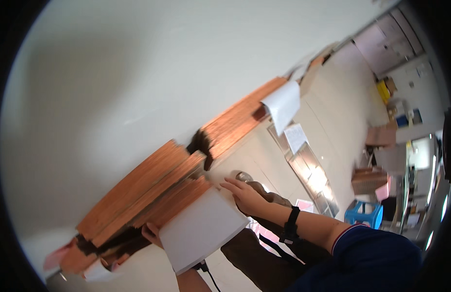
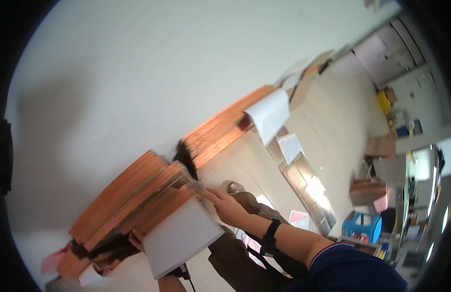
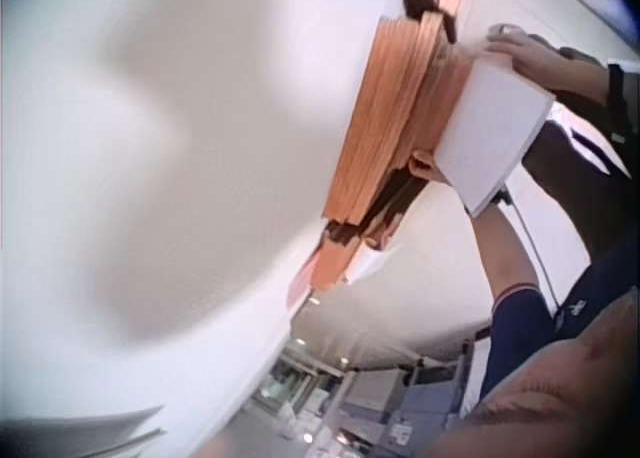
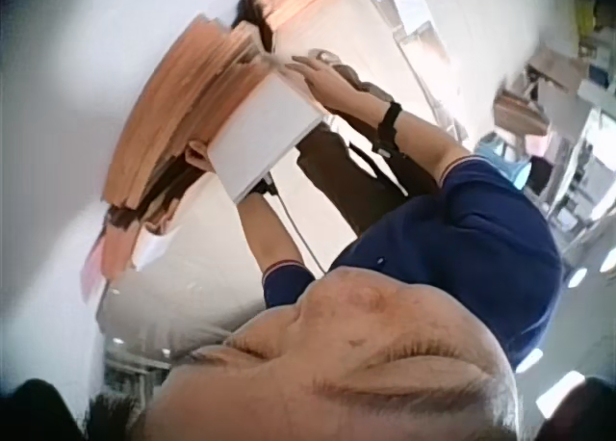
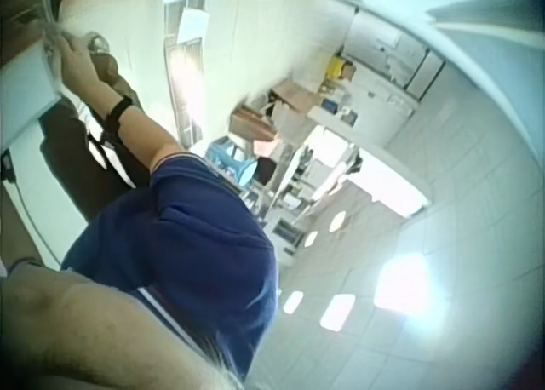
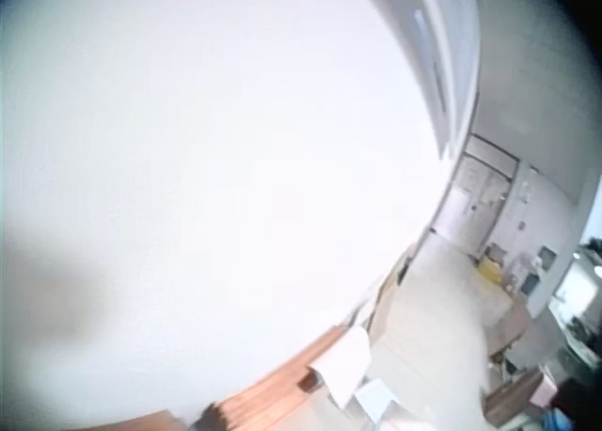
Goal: Organizing and sorting copper circuit boards and associated production documents on a facility floor.
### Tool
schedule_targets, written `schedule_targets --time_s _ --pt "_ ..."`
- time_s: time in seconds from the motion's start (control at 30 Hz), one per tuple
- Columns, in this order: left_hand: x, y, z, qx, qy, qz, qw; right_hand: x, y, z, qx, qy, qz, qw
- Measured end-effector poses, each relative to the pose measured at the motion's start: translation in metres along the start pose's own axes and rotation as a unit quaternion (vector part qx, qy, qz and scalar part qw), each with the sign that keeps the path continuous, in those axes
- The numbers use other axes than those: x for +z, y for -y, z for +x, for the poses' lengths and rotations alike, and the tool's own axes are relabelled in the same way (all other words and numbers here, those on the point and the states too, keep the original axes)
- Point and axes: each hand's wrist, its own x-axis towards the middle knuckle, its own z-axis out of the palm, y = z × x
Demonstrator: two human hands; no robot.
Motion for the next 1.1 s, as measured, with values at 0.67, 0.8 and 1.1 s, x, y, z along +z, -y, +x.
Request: schedule_targets --time_s 0.67,0.8,1.1 --pt "0.049 0.017 -0.211 -0.322 0.261 0.304 0.857 -0.193 -0.266 -0.324 0.448 -0.064 0.15 0.879" --pt "0.166 0.031 -0.301 -0.237 0.431 0.38 0.783 -0.233 -0.33 -0.419 0.532 -0.135 0.241 0.8" --pt "0.343 -0.219 -0.456 -0.014 0.745 0.594 0.303 -0.433 -0.304 -0.723 0.435 0.366 -0.143 0.81"
